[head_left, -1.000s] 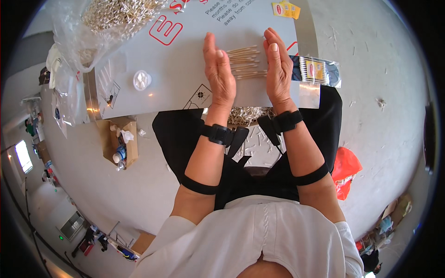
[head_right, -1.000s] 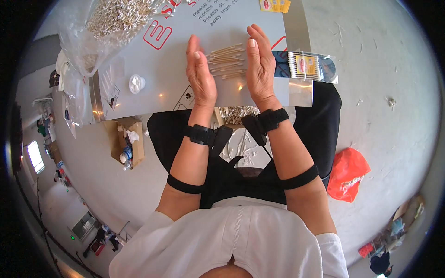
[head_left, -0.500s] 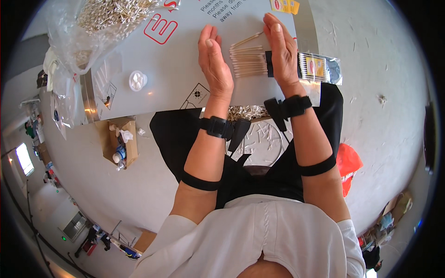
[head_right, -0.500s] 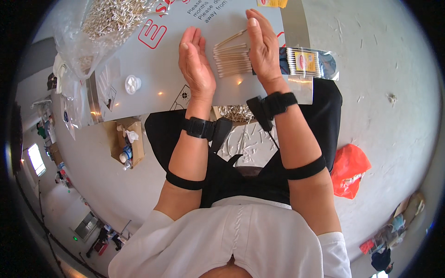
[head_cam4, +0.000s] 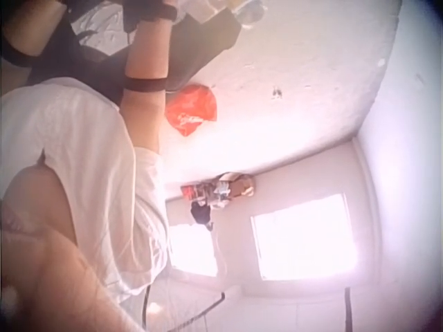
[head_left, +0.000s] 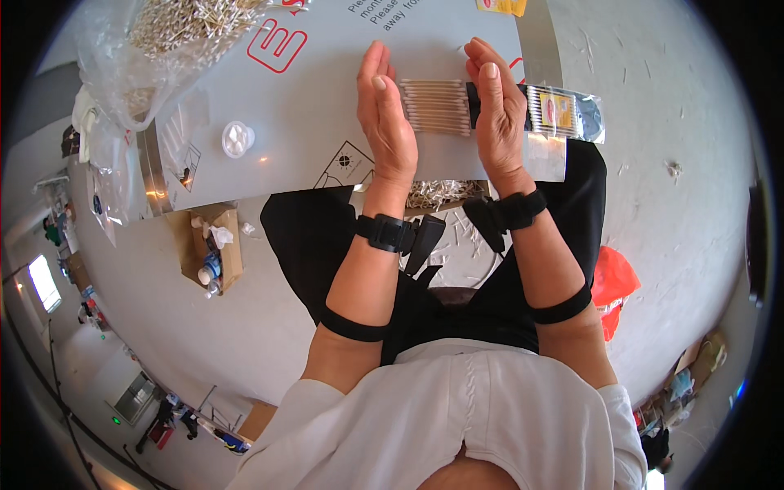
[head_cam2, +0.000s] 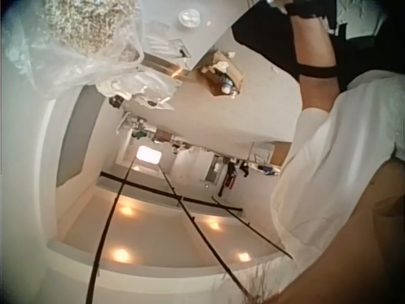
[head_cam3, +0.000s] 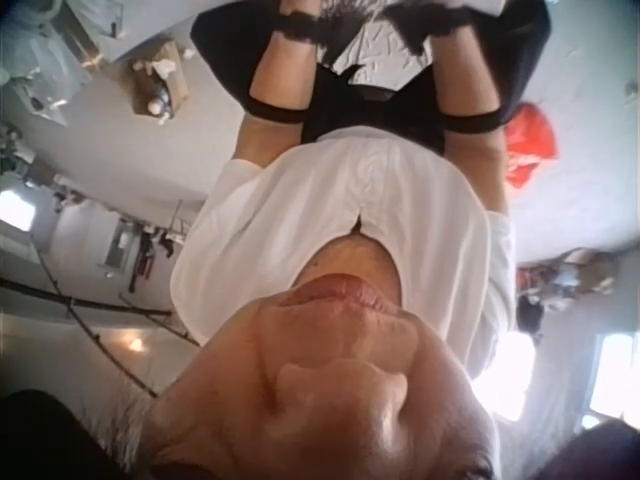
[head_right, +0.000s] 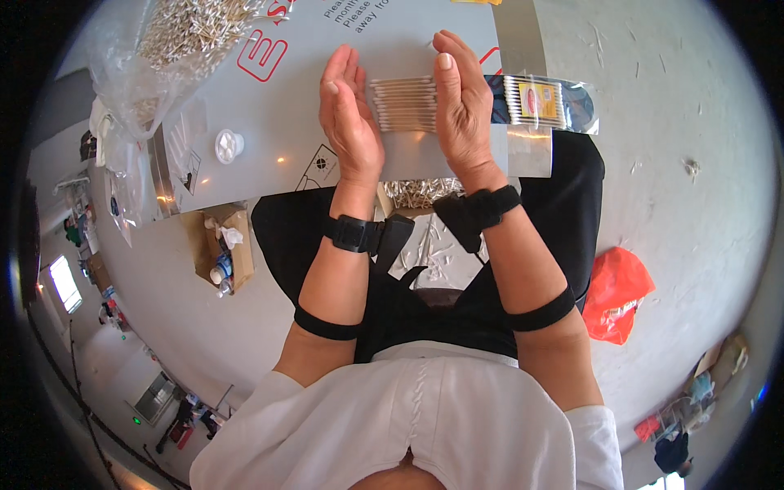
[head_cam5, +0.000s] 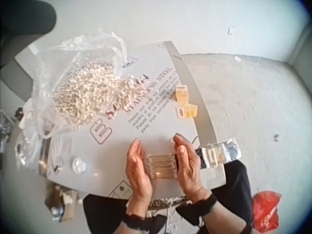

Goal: Picking up loose cotton swabs, aligning them, and placing them into a small retail packaging box.

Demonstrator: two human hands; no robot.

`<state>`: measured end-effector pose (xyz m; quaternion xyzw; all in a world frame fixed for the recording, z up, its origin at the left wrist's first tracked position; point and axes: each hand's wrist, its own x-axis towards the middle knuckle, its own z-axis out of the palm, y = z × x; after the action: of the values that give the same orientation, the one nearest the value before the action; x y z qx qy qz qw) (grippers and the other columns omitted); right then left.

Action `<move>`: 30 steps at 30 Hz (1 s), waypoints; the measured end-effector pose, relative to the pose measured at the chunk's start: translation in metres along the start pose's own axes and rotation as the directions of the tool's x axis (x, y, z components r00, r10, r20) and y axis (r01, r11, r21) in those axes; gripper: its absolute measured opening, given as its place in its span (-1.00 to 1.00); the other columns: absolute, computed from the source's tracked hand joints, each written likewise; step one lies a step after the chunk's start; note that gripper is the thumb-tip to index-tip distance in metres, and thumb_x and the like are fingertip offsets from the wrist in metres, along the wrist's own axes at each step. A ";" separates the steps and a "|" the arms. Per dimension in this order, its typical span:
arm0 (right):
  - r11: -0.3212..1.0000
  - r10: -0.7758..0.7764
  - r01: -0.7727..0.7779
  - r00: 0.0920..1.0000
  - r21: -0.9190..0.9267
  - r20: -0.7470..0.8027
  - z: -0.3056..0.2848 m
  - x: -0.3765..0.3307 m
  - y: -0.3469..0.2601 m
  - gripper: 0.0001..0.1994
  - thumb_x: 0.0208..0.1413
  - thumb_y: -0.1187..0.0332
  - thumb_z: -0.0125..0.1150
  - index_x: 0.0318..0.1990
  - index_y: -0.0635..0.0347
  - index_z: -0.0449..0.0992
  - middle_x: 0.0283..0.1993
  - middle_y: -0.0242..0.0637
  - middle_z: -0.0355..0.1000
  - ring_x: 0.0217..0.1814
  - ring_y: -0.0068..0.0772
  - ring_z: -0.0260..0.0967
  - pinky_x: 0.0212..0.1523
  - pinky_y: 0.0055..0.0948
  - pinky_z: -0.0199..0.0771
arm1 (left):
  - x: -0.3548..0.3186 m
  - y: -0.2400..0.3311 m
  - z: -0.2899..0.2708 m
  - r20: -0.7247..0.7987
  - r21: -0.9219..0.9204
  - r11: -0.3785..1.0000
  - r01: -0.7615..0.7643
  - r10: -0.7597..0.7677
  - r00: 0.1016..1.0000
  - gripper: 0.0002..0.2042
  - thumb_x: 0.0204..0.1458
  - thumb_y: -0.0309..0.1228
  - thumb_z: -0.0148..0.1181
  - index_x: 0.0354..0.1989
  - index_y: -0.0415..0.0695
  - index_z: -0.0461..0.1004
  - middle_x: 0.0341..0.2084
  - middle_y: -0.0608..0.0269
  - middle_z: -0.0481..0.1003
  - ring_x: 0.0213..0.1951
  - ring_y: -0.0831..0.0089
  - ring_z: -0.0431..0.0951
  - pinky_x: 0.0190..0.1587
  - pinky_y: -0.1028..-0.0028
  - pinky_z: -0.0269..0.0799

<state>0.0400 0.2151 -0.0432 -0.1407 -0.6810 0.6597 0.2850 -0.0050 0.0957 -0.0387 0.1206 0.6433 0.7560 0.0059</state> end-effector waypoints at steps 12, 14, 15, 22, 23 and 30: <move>0.997 0.044 -0.040 0.997 0.061 -0.067 0.012 -0.007 0.004 -0.51 0.41 0.10 -0.15 0.22 0.37 0.35 0.26 -0.12 0.32 0.32 -0.33 0.25 0.38 -0.38 0.19 | -0.011 0.002 0.010 0.007 0.007 1.000 0.018 -0.018 1.000 -0.34 0.31 0.05 -0.21 0.30 -0.34 0.14 0.30 -0.06 0.17 0.35 0.19 0.16 0.39 0.23 0.01; 0.995 0.059 -0.053 0.996 0.085 -0.067 0.010 -0.007 0.000 -0.51 0.41 0.10 -0.15 0.21 0.36 0.36 0.24 -0.11 0.34 0.31 -0.33 0.26 0.38 -0.38 0.19 | -0.011 0.001 0.007 -0.020 -0.036 0.999 0.017 -0.018 1.000 -0.37 0.32 0.02 -0.18 0.29 -0.33 0.15 0.28 -0.06 0.19 0.34 0.19 0.17 0.39 0.23 0.03; 0.980 0.123 -0.108 0.989 0.169 -0.085 0.007 -0.008 -0.003 -0.51 0.40 0.10 -0.14 0.22 0.35 0.36 0.23 -0.12 0.35 0.31 -0.33 0.27 0.38 -0.39 0.20 | -0.011 0.000 0.005 -0.045 -0.079 0.997 0.016 -0.019 0.999 -0.40 0.32 -0.02 -0.16 0.29 -0.32 0.17 0.27 -0.05 0.22 0.33 0.19 0.18 0.38 0.23 0.04; 0.968 0.167 -0.137 0.977 0.209 -0.134 -0.038 -0.022 -0.021 -0.77 0.29 0.40 0.10 0.00 0.35 0.52 -0.07 -0.31 0.50 0.01 -0.53 0.42 0.08 -0.56 0.41 | -0.017 0.018 -0.033 -0.016 0.200 0.980 0.012 -0.009 1.000 -0.56 0.31 -0.29 -0.04 0.28 -0.26 0.20 0.26 0.01 0.26 0.33 0.19 0.20 0.38 0.20 0.06; 0.953 0.259 -0.235 0.959 0.190 -0.114 -0.042 -0.029 -0.028 -0.79 0.29 0.44 0.09 -0.04 0.36 0.53 -0.10 -0.34 0.51 -0.02 -0.55 0.42 0.04 -0.57 0.42 | -0.020 0.019 -0.038 0.000 0.280 0.960 0.009 -0.009 1.000 -0.58 0.28 -0.38 -0.03 0.28 -0.25 0.21 0.27 0.00 0.25 0.33 0.13 0.20 0.36 0.18 0.09; 0.961 0.206 -0.192 0.977 -0.199 0.055 -0.050 -0.065 -0.040 -0.92 0.13 0.58 0.15 -0.23 0.34 0.53 -0.28 -0.29 0.48 -0.23 -0.46 0.48 -0.21 -0.51 0.45 | -0.049 0.032 -0.036 0.370 0.876 0.324 -0.357 0.023 0.929 -0.28 0.17 -0.10 0.11 0.39 -0.20 0.01 0.39 -0.08 0.00 0.43 -0.04 -0.09 0.37 -0.10 -0.14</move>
<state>0.1276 0.2158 -0.0185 -0.2106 -0.7344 0.6206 0.1766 0.0400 0.0475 -0.0211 0.2870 0.9300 0.2219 -0.0593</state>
